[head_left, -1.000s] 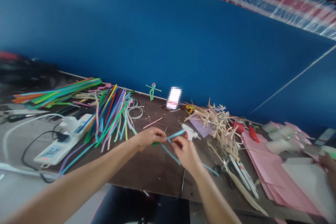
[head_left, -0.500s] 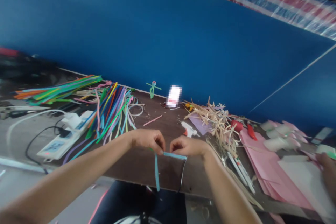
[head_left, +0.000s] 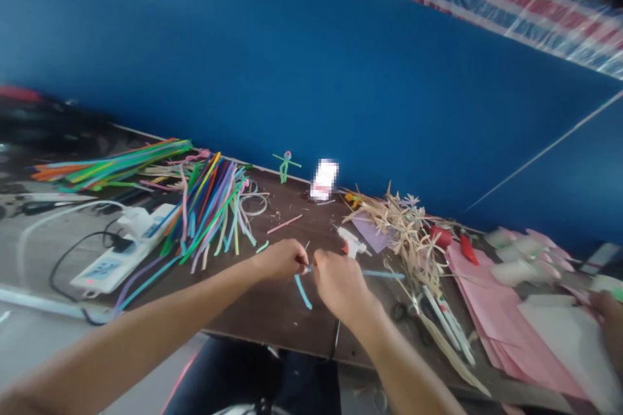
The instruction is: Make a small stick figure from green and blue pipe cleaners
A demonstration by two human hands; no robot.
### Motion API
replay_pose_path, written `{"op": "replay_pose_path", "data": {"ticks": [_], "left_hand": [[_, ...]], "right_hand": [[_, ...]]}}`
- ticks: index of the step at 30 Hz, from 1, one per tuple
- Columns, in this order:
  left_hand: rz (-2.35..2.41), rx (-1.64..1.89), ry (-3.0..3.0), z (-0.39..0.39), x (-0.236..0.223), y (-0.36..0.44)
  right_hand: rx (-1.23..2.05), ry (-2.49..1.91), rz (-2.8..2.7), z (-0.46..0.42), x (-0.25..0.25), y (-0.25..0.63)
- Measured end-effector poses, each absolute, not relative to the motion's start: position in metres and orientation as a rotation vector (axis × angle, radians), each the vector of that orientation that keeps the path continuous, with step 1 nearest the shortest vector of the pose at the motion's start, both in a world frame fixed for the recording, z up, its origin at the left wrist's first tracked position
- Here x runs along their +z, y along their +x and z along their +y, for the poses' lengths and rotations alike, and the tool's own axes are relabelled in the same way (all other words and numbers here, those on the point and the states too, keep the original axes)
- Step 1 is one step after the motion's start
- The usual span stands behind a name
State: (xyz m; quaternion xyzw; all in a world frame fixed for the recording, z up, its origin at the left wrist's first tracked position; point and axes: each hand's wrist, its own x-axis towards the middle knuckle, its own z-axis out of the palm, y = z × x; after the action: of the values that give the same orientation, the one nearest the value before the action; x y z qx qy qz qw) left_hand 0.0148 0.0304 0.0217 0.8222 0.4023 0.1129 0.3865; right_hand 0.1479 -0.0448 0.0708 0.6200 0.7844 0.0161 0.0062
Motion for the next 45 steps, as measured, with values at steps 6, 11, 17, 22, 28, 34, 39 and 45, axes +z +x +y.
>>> {"op": "replay_pose_path", "data": {"ticks": [6,11,17,22,28,34,39,45], "left_hand": [[1.029,0.396,1.65,0.034,0.02,0.007],[0.951,0.4,1.294,0.035,0.018,0.004],[0.849,0.309,1.07,0.039,0.02,0.002],[0.777,0.31,1.043,0.043,0.024,0.004],[0.747,0.336,1.064,0.046,0.021,0.009],[0.675,0.331,1.027,0.047,0.017,0.011],[0.615,0.249,0.913,0.047,0.016,0.01],[0.665,0.377,1.129,0.044,0.025,0.01]], "right_hand": [[-0.096,2.128,2.607,-0.062,0.049,0.152],[-0.312,2.256,2.782,-0.064,0.037,0.162],[-0.969,2.332,2.776,-0.05,0.024,0.174],[-1.855,2.148,2.642,-0.033,0.015,0.173],[-2.549,2.331,2.214,-0.027,0.015,0.17],[-2.667,2.277,2.142,-0.021,0.02,0.167],[-2.595,2.187,2.287,-0.017,0.025,0.168],[-2.277,2.369,2.358,-0.014,0.025,0.166]]}}
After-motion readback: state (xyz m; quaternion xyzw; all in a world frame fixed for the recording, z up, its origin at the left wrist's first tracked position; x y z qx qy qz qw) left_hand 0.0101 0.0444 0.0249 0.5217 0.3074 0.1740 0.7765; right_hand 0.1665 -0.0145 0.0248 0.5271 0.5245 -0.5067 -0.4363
